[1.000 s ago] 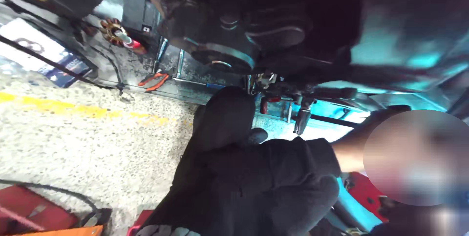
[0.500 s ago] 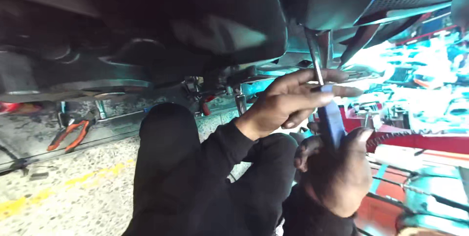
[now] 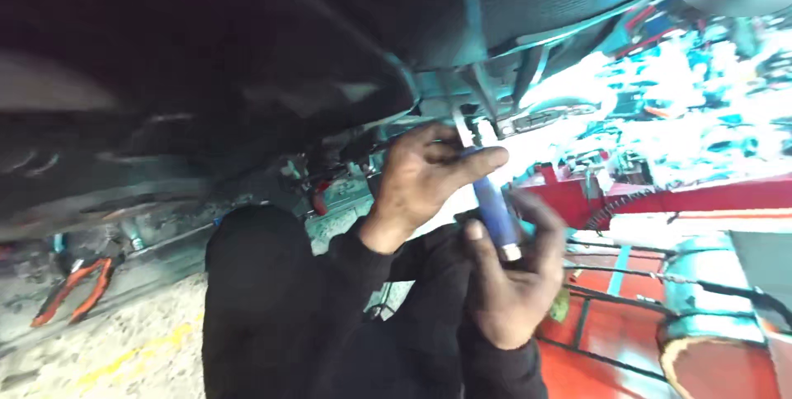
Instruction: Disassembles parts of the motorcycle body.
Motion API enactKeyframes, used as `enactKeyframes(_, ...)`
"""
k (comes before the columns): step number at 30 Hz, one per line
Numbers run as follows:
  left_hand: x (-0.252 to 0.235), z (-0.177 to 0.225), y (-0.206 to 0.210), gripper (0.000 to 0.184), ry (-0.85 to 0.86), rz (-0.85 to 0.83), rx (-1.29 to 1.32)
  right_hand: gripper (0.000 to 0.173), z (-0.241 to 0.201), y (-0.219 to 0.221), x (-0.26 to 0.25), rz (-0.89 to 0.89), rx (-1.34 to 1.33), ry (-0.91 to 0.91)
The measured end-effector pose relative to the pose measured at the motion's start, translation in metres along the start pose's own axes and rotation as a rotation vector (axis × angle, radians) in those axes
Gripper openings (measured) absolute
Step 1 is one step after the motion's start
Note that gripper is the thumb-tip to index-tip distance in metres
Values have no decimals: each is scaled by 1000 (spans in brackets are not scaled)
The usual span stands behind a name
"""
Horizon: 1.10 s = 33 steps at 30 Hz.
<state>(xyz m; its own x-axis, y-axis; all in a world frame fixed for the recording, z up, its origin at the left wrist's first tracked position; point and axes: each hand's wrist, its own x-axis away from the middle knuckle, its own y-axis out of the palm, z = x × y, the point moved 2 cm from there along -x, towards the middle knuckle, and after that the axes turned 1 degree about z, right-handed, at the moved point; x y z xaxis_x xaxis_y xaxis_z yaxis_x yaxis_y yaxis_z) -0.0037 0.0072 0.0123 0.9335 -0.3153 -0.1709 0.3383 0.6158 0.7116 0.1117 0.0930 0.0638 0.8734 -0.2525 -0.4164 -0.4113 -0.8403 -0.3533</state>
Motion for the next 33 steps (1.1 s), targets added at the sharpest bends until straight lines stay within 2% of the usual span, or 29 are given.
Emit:
enactKeyframes(1, -1, -1, -1, 22, 3, 7, -19, 39, -2, 1, 0, 13, 18, 2)
enactKeyframes(2, -3, -2, -3, 23, -15, -69, 36, 24, -4, 2, -1, 0, -73, 82)
enactKeyframes(3, -4, -3, -6, 33, -53, -201, 142, 26, -3, 2, -3, -17, -230, 228)
enactKeyframes(5, -4, 1, -9, 49, -133, -440, 311, 47, -1, -1, -10, -29, -503, 537)
enactKeyframes(6, -4, 3, -10, 47, -146, -478, 333, 46, -1, -2, -12, -31, -555, 587)
enactKeyframes(8, -1, 3, -7, 37, -140, -411, 307, 37, -5, -3, -11, -48, -497, 478)
enactKeyframes(11, 1, 1, 3, 21, -74, -208, 151, 67, -4, -1, -5, 6, -188, 148)
enactKeyframes(13, 1, -1, 7, 15, -56, -138, 101, 60, 5, 0, 1, 89, 38, -13)
enactKeyframes(15, -1, -2, 7, 18, -36, -130, 64, 48, 10, 3, 3, 123, 119, -48)
enactKeyframes(17, -2, 2, 1, 28, -13, -199, 100, 32, 7, 10, 4, 122, -38, 97)
enactKeyframes(18, -3, 4, -3, 33, -14, -259, 150, 32, 5, 12, 2, 81, -210, 242)
enactKeyframes(20, -5, 6, -8, 42, -61, -366, 229, 56, 4, 10, -2, -14, -617, 545)
enactKeyframes(21, -6, 5, -8, 43, -87, -382, 252, 63, 4, 8, -4, -53, -738, 640)
enactKeyframes(22, -5, 3, -8, 39, -100, -364, 263, 62, 5, 5, -3, -68, -756, 640)
enactKeyframes(24, -2, 1, -6, 26, -91, -257, 240, 33, 6, -1, 0, -28, -480, 371)
enactKeyframes(26, 1, 2, -2, 20, -50, -81, 117, 50, 5, -3, 4, 59, -100, 100)
enactKeyframes(28, 0, 1, -3, 29, -32, 32, 6, 41, 7, -2, 8, 98, 45, 20)
enactKeyframes(29, -2, 0, -6, 33, -31, -26, 14, 31, 6, -1, 8, 88, -2, 92)
enactKeyframes(30, -5, -1, -10, 39, -38, -155, 86, 32, 5, -1, 5, 45, -132, 242)
enactKeyframes(32, -7, -2, -11, 45, -72, -363, 285, 55, 6, -1, -2, -50, -620, 639)
enactKeyframes(33, -6, -2, -7, 39, -87, -353, 346, 59, 7, 0, -3, -81, -793, 751)
